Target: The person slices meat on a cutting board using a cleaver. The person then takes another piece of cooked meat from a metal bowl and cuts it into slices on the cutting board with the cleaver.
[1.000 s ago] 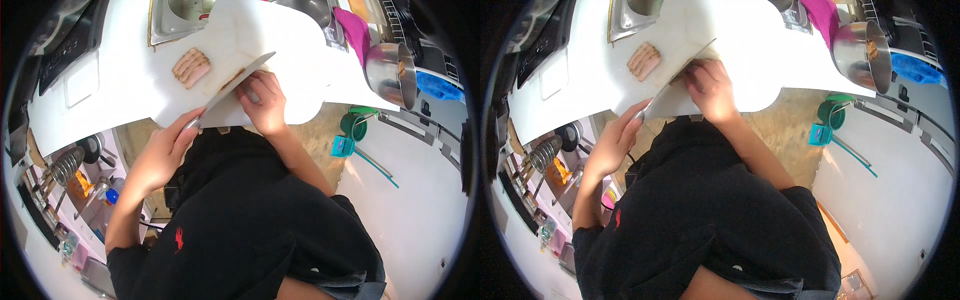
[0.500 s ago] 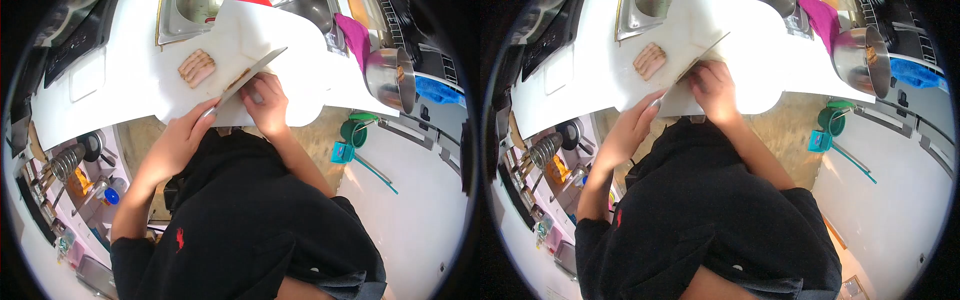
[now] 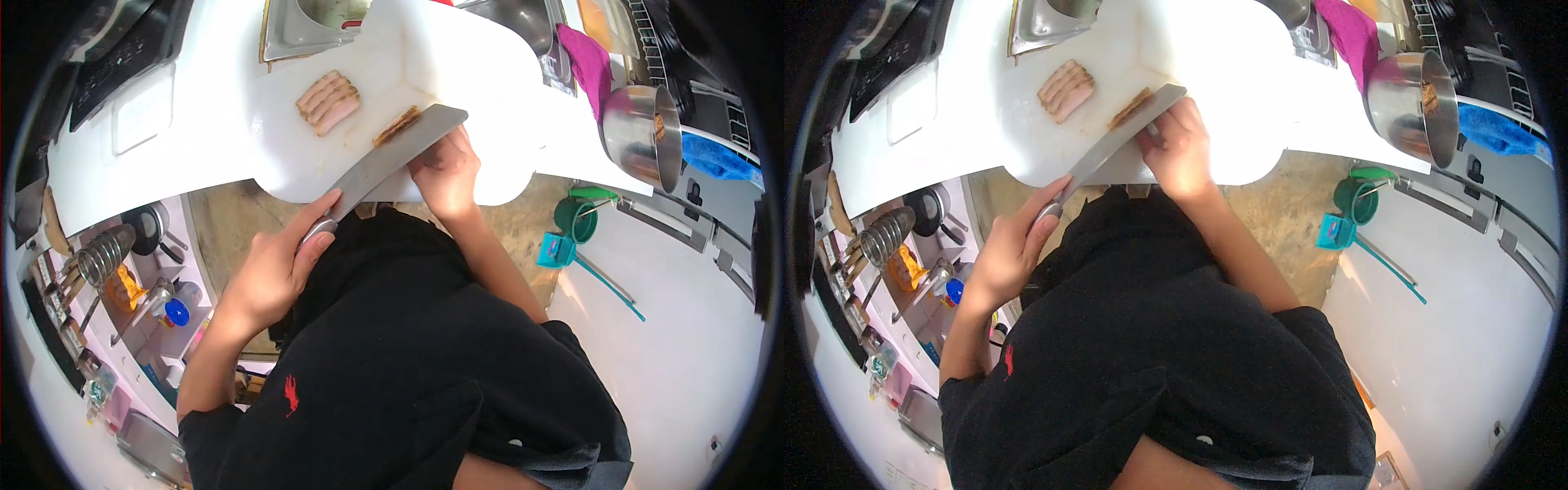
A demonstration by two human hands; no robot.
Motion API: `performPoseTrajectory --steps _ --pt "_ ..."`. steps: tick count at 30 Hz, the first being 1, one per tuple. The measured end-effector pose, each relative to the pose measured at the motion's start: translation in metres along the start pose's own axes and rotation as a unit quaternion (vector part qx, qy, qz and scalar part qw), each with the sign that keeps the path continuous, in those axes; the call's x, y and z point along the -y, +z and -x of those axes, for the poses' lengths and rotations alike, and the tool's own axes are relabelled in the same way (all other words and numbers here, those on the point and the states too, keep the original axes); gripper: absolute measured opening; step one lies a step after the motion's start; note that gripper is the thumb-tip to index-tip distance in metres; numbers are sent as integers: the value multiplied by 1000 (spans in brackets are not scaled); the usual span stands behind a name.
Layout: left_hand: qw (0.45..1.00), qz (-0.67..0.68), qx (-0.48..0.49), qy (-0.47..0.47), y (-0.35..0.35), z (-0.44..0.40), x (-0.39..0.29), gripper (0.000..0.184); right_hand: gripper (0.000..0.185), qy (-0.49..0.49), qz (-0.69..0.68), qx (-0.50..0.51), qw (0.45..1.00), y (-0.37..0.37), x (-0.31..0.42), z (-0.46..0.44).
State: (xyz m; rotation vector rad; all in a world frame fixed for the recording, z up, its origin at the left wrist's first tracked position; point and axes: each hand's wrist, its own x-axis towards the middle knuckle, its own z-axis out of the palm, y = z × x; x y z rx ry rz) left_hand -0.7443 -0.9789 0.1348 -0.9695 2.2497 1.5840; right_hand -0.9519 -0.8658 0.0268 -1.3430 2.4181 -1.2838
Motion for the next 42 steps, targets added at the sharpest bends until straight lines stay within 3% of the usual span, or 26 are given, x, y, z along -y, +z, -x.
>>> performPoseTrajectory --steps 4,13,19,24,26,28,34,38,42 --pt "999 -17 27 -32 -8 -3 -7 41 36 2 -1 3 1000 -1 0 0" --pt "997 -17 30 65 -2 -44 -9 40 32 -8 -7 -19 1000 4 -5 -1" --pt "996 -23 78 28 -4 -69 -34 41 27 -12 -6 -13 1000 2 0 -2" --pt "982 -49 -22 178 6 -63 12 43 22 -36 14 -48 998 5 0 -6" --pt "988 -41 -13 148 -4 -43 20 43 20 -39 17 -55 998 6 -1 -6" --pt "999 -14 53 4 -23 -15 12 44 18 -38 13 -52 998 6 -1 -6" --pt "985 118 60 -111 -32 17 16 43 17 -28 -24 -43 998 -1 -3 -8" --pt "976 181 35 -114 -30 36 28 46 19 -23 -50 -7 998 -17 -2 -29" --pt "967 232 -35 -105 -22 49 35 50 16 -104 -55 115 986 -21 -11 -61"
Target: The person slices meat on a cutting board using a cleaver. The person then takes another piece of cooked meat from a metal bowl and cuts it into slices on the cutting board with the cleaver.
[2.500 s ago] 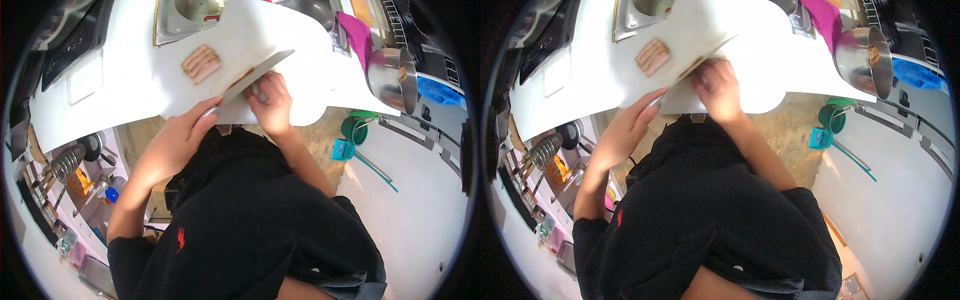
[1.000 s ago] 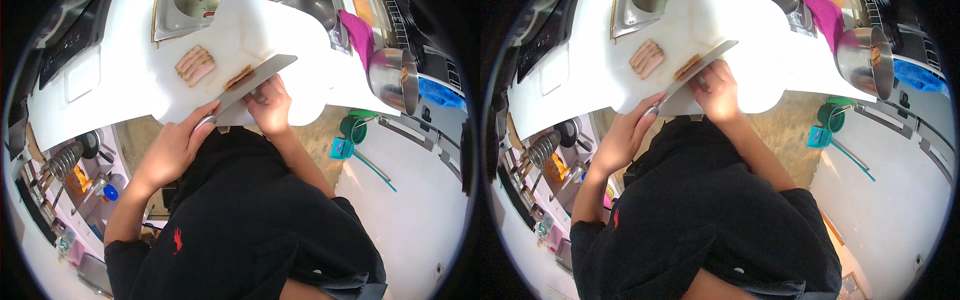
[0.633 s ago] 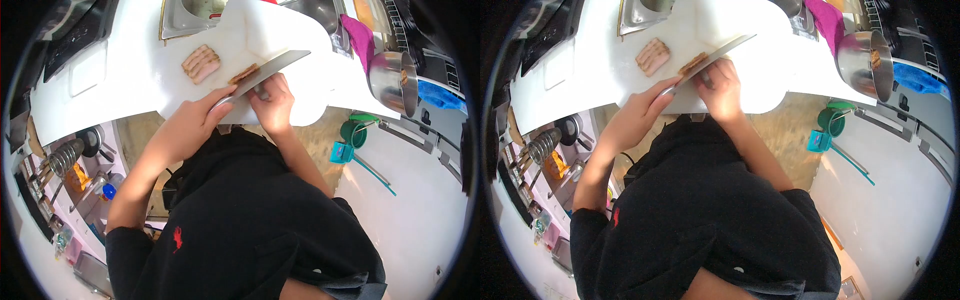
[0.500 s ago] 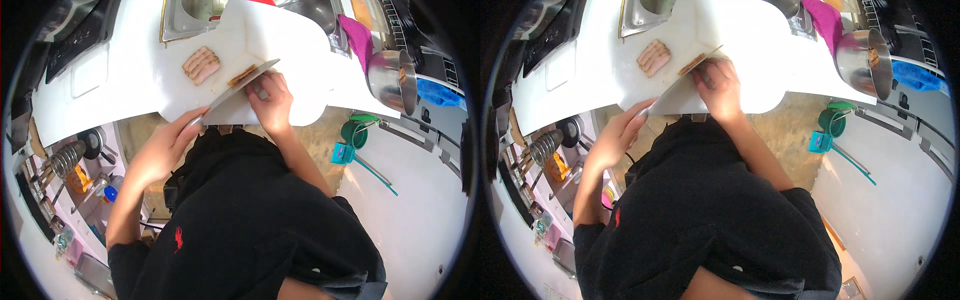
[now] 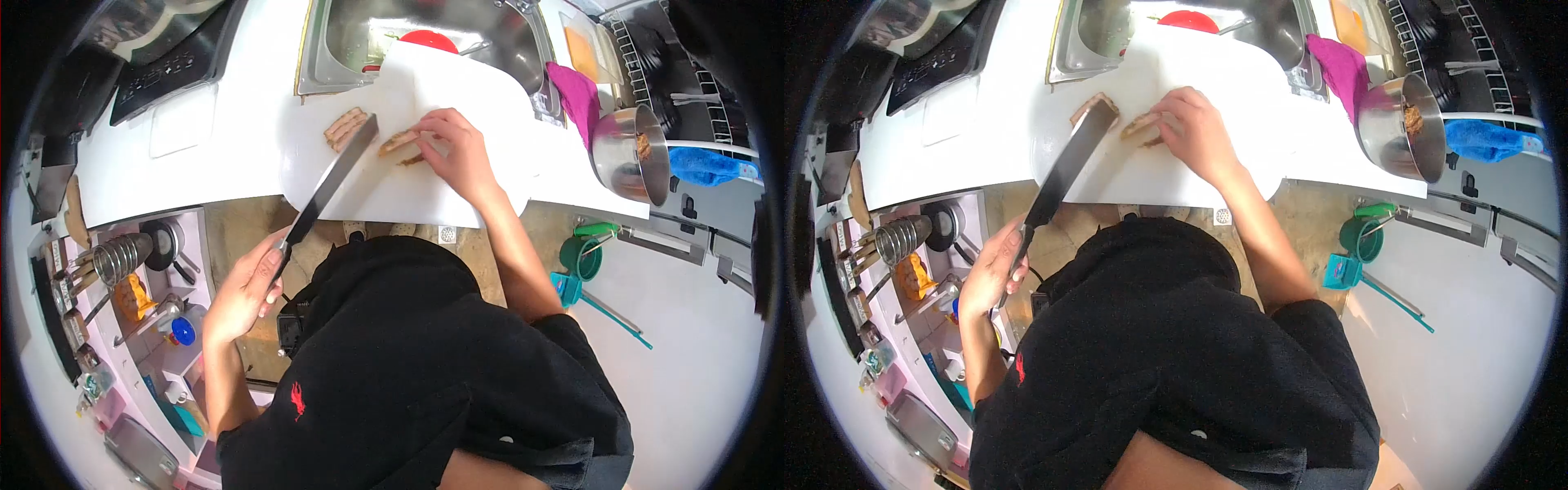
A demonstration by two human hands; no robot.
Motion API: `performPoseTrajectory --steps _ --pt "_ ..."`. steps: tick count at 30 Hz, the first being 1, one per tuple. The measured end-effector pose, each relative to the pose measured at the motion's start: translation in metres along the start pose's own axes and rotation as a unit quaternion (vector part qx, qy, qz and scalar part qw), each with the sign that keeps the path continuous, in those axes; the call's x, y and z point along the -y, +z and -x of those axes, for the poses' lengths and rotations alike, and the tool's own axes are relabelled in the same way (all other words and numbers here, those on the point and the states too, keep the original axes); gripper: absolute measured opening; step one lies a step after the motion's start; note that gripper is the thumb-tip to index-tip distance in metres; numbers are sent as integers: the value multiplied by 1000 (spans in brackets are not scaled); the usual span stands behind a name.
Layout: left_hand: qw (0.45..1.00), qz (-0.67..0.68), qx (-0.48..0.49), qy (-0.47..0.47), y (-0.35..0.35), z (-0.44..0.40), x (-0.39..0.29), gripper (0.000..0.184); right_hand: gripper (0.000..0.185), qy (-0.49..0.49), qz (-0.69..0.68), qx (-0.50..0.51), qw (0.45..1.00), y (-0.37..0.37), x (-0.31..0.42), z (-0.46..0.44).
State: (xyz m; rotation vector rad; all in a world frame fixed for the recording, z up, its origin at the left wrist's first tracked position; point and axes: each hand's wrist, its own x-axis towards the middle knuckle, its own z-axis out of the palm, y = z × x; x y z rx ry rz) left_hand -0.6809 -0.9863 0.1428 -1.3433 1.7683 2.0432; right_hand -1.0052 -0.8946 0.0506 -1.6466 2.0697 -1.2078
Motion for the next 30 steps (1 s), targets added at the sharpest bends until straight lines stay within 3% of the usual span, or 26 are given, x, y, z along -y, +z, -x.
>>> performPoseTrajectory --steps 6,12,15,18,30 --pt "998 37 -40 34 2 11 14 56 12 20 10 138 990 -7 -2 -20" --pt "996 50 -69 25 12 15 22 55 8 38 -15 196 980 -6 -2 -31" --pt "996 50 -68 27 14 16 21 55 9 22 46 234 971 -7 1 -38" --pt "995 52 -69 39 15 16 22 55 18 -1 60 246 967 -7 -5 -41" --pt "991 67 -105 44 18 22 26 58 12 64 -21 299 952 -16 4 -45"
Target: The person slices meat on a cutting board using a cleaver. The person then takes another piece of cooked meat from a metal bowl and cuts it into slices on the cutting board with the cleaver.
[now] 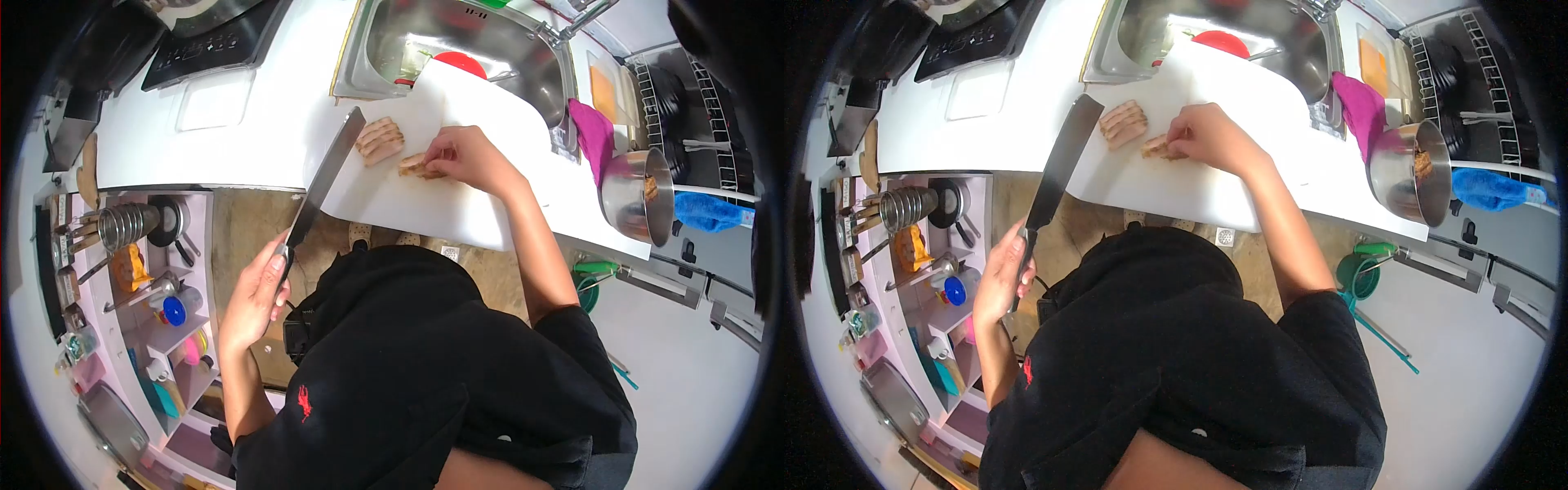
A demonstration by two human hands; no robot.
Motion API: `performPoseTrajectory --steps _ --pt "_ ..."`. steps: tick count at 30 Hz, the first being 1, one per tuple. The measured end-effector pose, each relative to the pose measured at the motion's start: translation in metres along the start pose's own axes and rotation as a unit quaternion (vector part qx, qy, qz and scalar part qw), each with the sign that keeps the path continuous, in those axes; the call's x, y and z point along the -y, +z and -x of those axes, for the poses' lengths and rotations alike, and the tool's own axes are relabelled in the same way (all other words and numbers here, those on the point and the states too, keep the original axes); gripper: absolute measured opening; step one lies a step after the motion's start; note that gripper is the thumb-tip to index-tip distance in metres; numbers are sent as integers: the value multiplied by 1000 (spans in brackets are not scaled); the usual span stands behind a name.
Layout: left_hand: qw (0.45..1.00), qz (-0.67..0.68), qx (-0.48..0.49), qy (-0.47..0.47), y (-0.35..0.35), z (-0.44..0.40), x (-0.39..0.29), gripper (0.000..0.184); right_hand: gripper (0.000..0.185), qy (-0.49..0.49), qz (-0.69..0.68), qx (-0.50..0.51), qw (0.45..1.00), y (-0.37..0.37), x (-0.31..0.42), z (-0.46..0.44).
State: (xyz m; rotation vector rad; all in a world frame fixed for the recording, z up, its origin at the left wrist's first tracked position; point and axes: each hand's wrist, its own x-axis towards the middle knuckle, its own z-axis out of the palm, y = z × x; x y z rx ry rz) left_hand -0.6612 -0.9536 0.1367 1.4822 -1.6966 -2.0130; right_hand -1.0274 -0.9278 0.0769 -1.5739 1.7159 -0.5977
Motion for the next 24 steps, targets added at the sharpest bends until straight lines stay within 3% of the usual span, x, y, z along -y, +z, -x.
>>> performPoseTrajectory --steps 6,9,12,15,21,24 --pt "1000 -4 4 -6 2 -1 -2 57 16 1 77 -32 997 3 0 -8" --pt "1000 -10 7 -2 3 -2 -1 56 15 40 36 -52 997 6 8 -4" --pt "1000 -7 8 1 3 -2 -1 56 18 77 81 6 994 7 13 -5" --pt "1000 -4 9 7 4 -3 -1 57 19 13 109 -23 994 11 9 -2" --pt "1000 6 -10 2 7 1 -7 50 20 -32 -66 35 997 9 31 -13" --pt "1000 -1 -7 9 6 1 -4 56 21 -73 12 -25 997 27 24 -32"
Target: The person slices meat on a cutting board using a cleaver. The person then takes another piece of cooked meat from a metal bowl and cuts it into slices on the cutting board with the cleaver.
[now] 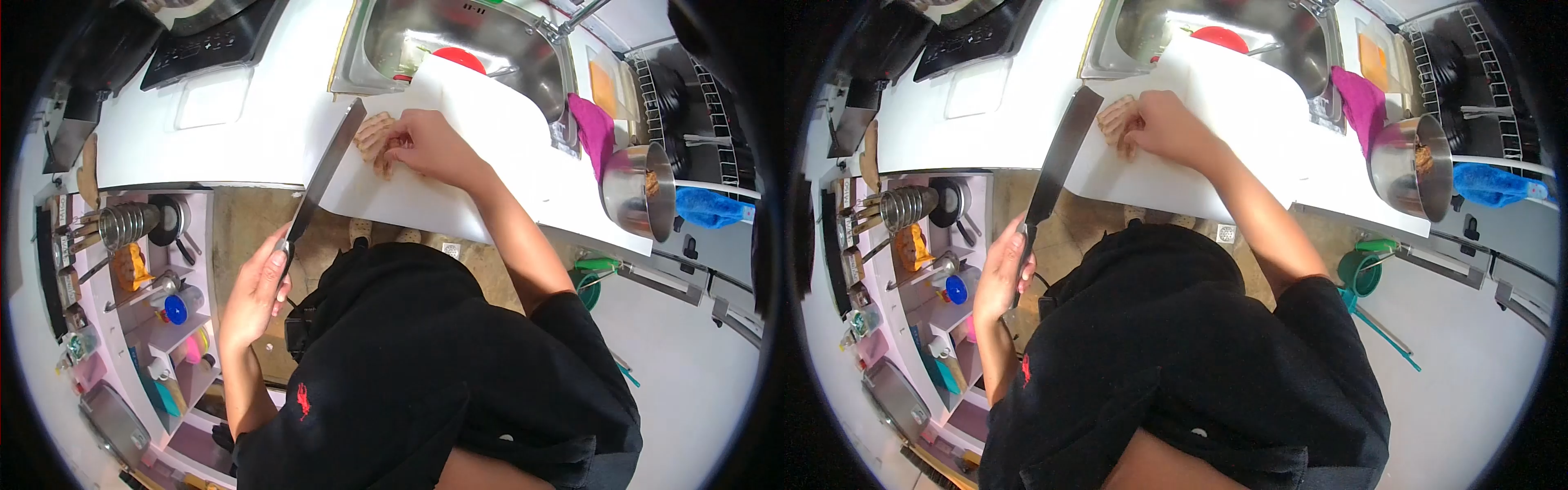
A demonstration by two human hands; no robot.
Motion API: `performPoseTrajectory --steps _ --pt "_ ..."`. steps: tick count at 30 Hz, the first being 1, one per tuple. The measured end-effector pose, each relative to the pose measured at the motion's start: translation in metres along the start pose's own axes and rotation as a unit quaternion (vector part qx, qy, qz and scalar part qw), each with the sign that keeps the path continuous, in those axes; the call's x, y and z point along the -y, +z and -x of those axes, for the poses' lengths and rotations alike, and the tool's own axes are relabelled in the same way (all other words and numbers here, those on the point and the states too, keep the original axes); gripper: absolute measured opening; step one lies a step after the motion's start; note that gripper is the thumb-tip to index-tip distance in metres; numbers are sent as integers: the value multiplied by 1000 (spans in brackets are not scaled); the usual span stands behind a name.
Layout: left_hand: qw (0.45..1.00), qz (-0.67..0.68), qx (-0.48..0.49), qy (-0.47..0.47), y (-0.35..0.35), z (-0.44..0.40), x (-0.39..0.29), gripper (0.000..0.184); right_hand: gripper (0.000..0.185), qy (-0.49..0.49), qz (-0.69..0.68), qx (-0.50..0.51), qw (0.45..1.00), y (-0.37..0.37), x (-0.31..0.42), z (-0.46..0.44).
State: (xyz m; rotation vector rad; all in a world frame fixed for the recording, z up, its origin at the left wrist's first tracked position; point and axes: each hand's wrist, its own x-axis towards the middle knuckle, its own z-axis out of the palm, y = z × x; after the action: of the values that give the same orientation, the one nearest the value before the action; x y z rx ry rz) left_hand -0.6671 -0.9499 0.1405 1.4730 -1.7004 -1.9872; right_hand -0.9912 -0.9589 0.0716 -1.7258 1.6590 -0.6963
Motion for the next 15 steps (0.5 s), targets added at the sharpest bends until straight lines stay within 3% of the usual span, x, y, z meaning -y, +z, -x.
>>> performPoseTrajectory --steps 3,6,9,15 --pt "1000 -6 0 1 -1 2 2 61 23 12 70 -118 990 11 2 5" --pt "1000 -8 -6 0 -1 5 4 61 23 49 1 -139 989 -9 10 27" --pt "1000 -2 -8 -2 -1 2 4 62 18 49 83 -56 994 -26 -7 58" --pt "999 -20 33 9 0 -18 -6 54 15 14 66 -93 993 -6 -23 74"
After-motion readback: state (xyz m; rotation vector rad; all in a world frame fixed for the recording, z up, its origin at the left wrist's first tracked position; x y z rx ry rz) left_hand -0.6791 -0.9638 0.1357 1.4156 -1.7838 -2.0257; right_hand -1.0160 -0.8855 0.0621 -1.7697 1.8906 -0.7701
